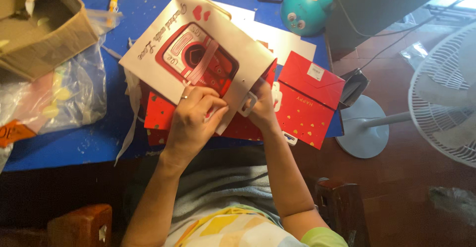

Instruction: The person assembles red Valentine's Day gift bags by inserting white plastic handles into the side slots. They work on multiple bags, including a red bag with heart patterns and a white bag with a camera graphic, placing completed bags aside on the table.

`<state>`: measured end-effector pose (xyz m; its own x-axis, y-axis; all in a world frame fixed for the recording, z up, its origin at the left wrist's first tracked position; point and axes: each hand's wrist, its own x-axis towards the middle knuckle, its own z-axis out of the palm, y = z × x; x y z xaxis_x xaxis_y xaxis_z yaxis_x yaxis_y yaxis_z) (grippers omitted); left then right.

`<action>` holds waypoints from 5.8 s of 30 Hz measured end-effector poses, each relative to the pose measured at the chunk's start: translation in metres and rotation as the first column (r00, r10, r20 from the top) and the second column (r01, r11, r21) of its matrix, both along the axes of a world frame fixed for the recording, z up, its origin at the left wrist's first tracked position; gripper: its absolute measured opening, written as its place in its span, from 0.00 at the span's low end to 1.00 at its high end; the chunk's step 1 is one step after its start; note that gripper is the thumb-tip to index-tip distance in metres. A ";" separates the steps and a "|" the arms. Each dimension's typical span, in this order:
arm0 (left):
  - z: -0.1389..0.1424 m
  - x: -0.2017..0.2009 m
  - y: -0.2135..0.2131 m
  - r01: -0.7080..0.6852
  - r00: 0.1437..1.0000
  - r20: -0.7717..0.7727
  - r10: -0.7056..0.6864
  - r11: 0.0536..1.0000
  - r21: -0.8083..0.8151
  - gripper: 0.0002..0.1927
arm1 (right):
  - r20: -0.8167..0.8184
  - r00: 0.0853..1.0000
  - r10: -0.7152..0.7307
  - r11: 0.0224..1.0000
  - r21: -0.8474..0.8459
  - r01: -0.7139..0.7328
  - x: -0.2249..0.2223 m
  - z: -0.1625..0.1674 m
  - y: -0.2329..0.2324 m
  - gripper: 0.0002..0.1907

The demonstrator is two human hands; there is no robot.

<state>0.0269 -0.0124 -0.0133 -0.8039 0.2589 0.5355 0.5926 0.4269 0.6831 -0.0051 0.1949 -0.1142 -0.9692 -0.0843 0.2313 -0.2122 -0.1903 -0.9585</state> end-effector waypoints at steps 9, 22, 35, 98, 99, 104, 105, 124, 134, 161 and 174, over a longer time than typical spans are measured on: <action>0.001 -0.002 -0.004 0.068 0.995 0.064 -0.071 0.997 0.047 0.10 | -0.089 0.996 -0.017 1.000 0.018 0.019 0.007 0.006 -0.012 0.23; -0.011 -0.012 0.009 -0.075 0.994 0.083 0.066 0.992 0.103 0.07 | -0.369 0.905 -0.214 0.503 0.752 0.426 0.014 0.091 -0.027 0.16; 0.007 0.004 0.008 -0.045 0.999 0.030 0.040 0.982 0.184 0.09 | 0.093 0.990 0.109 0.991 0.066 -0.115 0.034 0.073 -0.019 0.19; -0.023 -0.010 0.013 0.058 0.946 0.254 -0.200 0.878 0.475 0.25 | -0.358 0.919 -0.163 0.694 0.621 0.365 0.034 0.066 -0.028 0.08; -0.020 -0.010 0.013 0.074 0.963 0.205 -0.173 0.906 0.416 0.28 | -0.370 0.915 -0.160 0.701 0.610 0.369 0.034 0.066 -0.028 0.09; -0.016 -0.009 0.015 0.021 0.989 0.137 -0.058 0.966 0.259 0.11 | -0.379 0.915 -0.137 0.702 0.615 0.359 0.034 0.066 -0.026 0.07; -0.016 -0.008 0.014 0.027 0.996 0.082 -0.047 0.972 0.232 0.08 | -0.354 0.924 -0.144 0.695 0.628 0.349 0.034 0.065 -0.026 0.05; -0.033 -0.011 0.012 -0.040 0.941 0.329 -0.078 0.940 0.338 0.06 | -0.431 0.887 -0.168 0.646 0.631 0.429 0.034 0.073 -0.031 0.12; -0.029 -0.014 0.008 0.024 0.944 0.301 -0.132 0.941 0.337 0.15 | -0.413 0.899 -0.147 0.663 0.633 0.400 0.033 0.069 -0.025 0.10; -0.021 -0.013 0.009 -0.015 0.914 0.392 -0.105 0.956 0.291 0.10 | -0.338 0.935 -0.112 0.718 0.623 0.311 0.038 0.072 -0.022 0.09; -0.020 -0.012 0.010 0.017 0.965 0.249 -0.085 0.964 0.264 0.04 | -0.349 0.931 -0.109 0.699 0.639 0.321 0.041 0.071 -0.021 0.10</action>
